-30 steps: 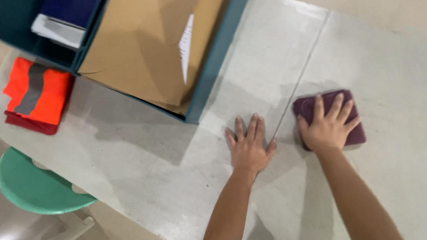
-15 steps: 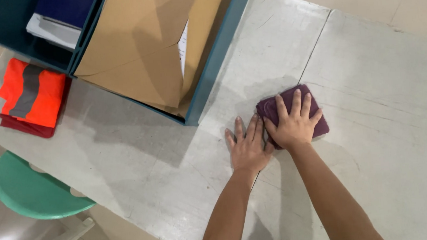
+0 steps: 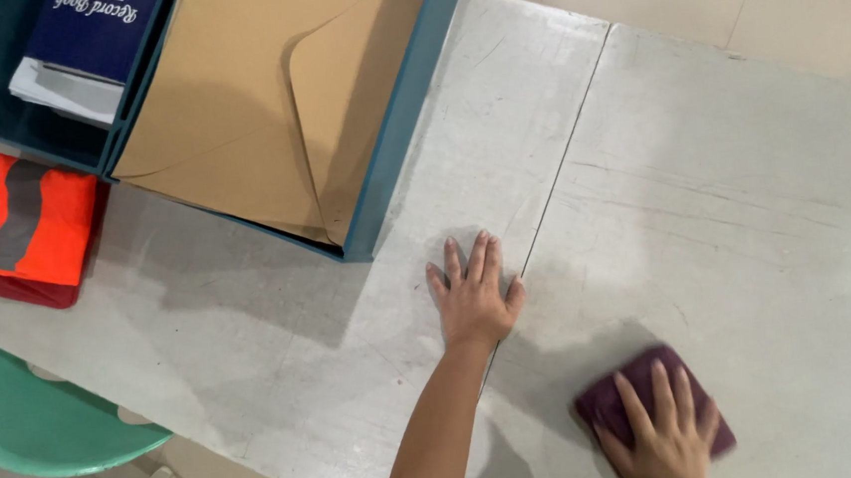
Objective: Cleaning a white table with a purple cloth and organizing office items into blue storage boxes.
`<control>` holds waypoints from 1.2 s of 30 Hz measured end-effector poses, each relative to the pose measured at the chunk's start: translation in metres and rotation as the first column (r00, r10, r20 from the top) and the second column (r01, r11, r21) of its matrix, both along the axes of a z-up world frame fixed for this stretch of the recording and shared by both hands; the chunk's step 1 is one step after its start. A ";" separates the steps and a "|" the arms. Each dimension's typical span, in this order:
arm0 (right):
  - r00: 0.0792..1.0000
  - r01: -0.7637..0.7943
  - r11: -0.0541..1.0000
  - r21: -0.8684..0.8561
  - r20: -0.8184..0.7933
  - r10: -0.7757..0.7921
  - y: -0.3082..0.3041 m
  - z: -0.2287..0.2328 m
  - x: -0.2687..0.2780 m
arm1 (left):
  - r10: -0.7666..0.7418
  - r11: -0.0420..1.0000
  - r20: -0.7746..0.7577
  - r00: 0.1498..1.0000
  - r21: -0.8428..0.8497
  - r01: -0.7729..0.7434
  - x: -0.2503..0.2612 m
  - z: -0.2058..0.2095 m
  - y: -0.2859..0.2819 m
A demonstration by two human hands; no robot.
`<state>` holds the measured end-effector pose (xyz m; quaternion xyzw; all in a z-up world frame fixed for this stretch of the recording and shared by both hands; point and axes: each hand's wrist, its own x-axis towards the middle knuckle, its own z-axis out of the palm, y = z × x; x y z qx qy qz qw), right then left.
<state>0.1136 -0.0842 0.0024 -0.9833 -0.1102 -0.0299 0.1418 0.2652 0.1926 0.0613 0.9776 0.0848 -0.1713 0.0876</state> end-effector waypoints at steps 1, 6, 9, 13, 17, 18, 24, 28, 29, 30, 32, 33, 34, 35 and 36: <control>0.998 0.044 0.999 0.023 0.044 -0.045 -0.012 -0.001 -0.028 | -0.005 1.000 -0.008 1.000 0.000 0.005 -0.004 0.000 0.000; 0.990 0.094 0.995 0.021 0.108 -0.095 -0.083 -0.082 -0.108 | 0.011 1.000 0.012 1.000 -0.023 -0.011 -0.003 -0.001 -0.002; 0.981 0.165 0.986 -0.021 0.111 -0.162 -0.082 -0.077 -0.099 | 0.008 1.000 0.031 0.999 -0.019 -0.007 -0.004 -0.004 -0.002; 0.943 0.329 0.944 -0.039 0.062 -0.326 -0.065 -0.035 -0.052 | 0.004 1.000 0.046 0.999 -0.012 -0.004 -0.003 -0.009 -0.001; 0.943 0.330 0.941 -0.077 -0.024 -0.332 -0.078 -0.033 0.006 | -0.009 1.000 0.045 0.999 0.011 0.008 -0.007 -0.009 -0.001; 0.947 0.310 0.947 -0.089 -0.059 -0.315 -0.082 -0.034 0.020 | -0.008 1.000 0.074 0.997 0.009 0.008 -0.007 -0.013 -0.001; 0.956 0.264 0.960 -0.095 -0.104 -0.273 -0.088 -0.035 0.086 | -0.015 1.000 0.066 0.998 -0.001 0.015 -0.005 -0.009 -0.002; 0.974 0.208 0.974 -0.094 -0.073 -0.215 -0.093 -0.043 0.111 | 0.001 1.000 -0.021 1.000 0.002 -0.001 -0.001 0.002 -0.004; 0.973 0.210 0.973 -0.094 -0.071 -0.217 -0.092 -0.041 0.115 | -0.001 1.000 -0.020 1.000 0.002 0.001 -0.001 0.002 -0.004; 0.978 0.197 0.977 -0.081 -0.056 -0.202 -0.091 -0.038 0.118 | -0.008 1.000 -0.024 1.000 0.014 0.009 -0.002 0.001 -0.005; 0.982 0.182 0.981 -0.064 -0.037 -0.185 -0.089 -0.037 0.125 | -0.014 0.999 -0.025 1.000 0.030 0.015 -0.001 0.002 -0.004; 0.983 0.178 0.983 -0.053 -0.025 -0.179 -0.090 -0.038 0.127 | -0.007 1.000 -0.028 1.000 0.024 0.008 -0.001 0.003 -0.004; 0.985 0.173 0.984 -0.041 -0.012 -0.174 -0.090 -0.039 0.129 | 0.000 1.000 -0.031 1.000 0.018 0.001 -0.001 0.004 -0.005; 0.985 0.174 0.984 -0.042 -0.014 -0.175 -0.090 -0.038 0.129 | -0.001 1.000 -0.033 0.999 0.018 0.002 -0.001 0.004 -0.005; 0.985 0.172 0.984 -0.049 -0.011 -0.173 -0.090 -0.038 0.130 | -0.008 1.000 -0.029 1.000 0.020 0.008 -0.001 0.004 -0.005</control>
